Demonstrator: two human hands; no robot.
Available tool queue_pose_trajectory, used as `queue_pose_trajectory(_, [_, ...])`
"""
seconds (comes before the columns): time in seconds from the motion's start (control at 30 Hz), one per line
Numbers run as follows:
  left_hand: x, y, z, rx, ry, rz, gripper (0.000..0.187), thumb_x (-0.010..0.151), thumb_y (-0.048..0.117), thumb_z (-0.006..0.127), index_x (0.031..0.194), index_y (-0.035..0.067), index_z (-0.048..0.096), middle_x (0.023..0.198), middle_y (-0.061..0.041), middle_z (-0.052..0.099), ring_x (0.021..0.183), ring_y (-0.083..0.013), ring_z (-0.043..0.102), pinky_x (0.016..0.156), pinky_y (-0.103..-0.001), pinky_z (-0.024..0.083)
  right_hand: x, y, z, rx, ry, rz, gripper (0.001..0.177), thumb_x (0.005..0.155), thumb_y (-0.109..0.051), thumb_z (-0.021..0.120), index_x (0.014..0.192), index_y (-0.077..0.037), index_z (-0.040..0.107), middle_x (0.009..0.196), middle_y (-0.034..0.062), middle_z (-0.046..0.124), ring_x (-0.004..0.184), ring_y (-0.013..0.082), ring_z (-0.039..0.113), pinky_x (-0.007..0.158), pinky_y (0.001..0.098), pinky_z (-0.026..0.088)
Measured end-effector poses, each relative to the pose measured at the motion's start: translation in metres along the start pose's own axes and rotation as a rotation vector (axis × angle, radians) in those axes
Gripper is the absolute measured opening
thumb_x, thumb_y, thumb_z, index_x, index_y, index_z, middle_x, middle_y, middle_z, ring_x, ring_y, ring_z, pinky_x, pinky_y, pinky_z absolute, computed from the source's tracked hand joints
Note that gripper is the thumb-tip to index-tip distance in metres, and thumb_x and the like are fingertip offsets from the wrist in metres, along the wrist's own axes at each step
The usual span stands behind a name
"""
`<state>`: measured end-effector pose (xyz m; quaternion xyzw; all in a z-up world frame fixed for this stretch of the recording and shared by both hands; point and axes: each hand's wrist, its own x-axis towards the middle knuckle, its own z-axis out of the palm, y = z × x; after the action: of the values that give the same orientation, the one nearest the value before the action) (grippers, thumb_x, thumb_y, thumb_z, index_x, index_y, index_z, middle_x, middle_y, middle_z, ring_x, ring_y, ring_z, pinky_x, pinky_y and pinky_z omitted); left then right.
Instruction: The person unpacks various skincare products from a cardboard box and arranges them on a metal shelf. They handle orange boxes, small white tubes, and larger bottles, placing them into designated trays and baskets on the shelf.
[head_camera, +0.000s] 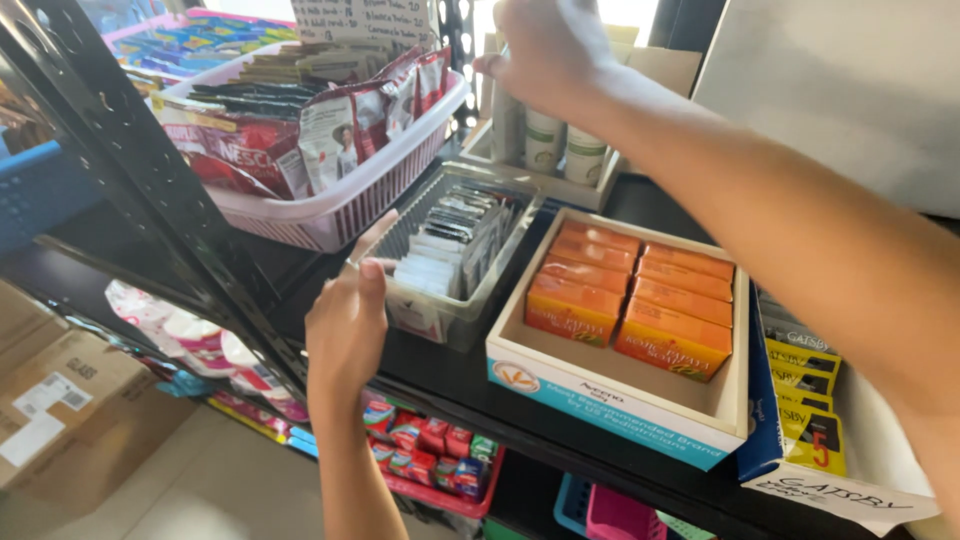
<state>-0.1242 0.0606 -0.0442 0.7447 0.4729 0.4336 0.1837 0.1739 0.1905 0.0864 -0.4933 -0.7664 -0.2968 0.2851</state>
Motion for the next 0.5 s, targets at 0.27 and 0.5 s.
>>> queue_pose_trajectory(0.27, [-0.002, -0.004, -0.001, 0.027, 0.006, 0.006, 0.079, 0.097, 0.071, 0.009, 0.148, 0.031, 0.054, 0.107, -0.012, 0.078, 0.103, -0.0429, 0.068, 0.091, -0.054, 0.048, 0.017, 0.009, 0.041, -0.107, -0.05, 0.15, 0.007, 0.077, -0.012, 0.073, 0.077, -0.006, 0.075, 0.075, 0.0186, 0.071, 0.072, 0.035, 0.07, 0.076, 0.0487, 0.054])
queue_pose_trajectory(0.5, [-0.001, -0.008, 0.002, 0.025, 0.03, 0.063, 0.071, 0.102, 0.064, 0.012, 0.148, 0.03, 0.053, 0.108, -0.011, 0.078, 0.104, -0.0434, 0.067, 0.09, -0.053, 0.048, 0.013, 0.028, 0.052, 0.09, -0.007, 0.227, 0.013, 0.077, -0.005, 0.068, 0.088, -0.009, 0.073, 0.08, 0.0162, 0.072, 0.077, 0.0358, 0.07, 0.066, 0.049, 0.051])
